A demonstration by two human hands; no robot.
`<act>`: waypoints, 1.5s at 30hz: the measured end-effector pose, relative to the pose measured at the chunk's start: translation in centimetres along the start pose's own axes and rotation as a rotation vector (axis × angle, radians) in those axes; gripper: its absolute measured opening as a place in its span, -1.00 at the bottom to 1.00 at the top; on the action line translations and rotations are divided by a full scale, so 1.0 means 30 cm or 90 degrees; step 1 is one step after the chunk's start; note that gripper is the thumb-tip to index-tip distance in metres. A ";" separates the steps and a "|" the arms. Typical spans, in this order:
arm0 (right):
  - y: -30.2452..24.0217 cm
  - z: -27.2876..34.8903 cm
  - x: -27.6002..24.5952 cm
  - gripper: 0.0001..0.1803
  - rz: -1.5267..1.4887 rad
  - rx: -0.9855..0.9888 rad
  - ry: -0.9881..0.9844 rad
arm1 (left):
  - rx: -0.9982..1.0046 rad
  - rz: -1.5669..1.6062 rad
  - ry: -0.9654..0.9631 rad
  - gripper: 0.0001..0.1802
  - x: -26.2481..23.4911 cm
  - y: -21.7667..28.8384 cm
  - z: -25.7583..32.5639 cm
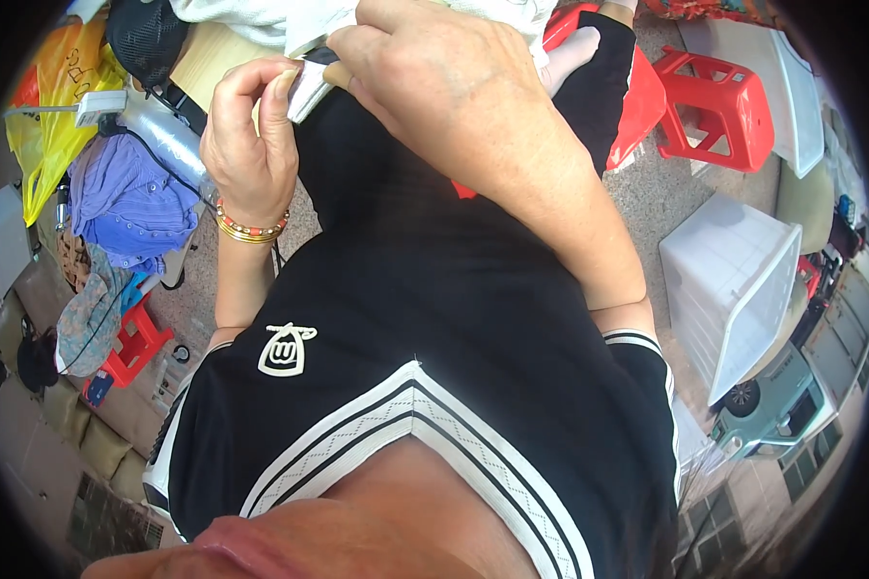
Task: Trimming loose threads from a white knitted sweater using thread snips.
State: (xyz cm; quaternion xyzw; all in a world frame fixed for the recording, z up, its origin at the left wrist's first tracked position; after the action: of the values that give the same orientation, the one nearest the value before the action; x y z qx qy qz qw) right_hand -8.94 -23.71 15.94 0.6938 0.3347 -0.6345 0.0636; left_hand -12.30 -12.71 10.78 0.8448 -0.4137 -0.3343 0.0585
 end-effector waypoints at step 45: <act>0.451 0.332 0.086 -0.56 -0.065 -0.003 0.181 | 0.013 -0.014 0.122 -0.70 -0.258 -0.184 0.134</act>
State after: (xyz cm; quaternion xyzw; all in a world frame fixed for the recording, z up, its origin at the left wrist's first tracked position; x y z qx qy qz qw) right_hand -9.97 -38.22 7.15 0.7585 0.3765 -0.5318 -0.0148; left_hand -14.47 -2.69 9.62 0.8778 -0.4006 -0.2484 0.0857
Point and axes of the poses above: each hand's wrist, its own z-axis away from the middle knuckle, its own x-axis out of the palm, y = z × x, the point moved 10 cm from there along -z, towards the middle knuckle, and after that the axes turned 14 degrees about x, right-handed, at the moved point
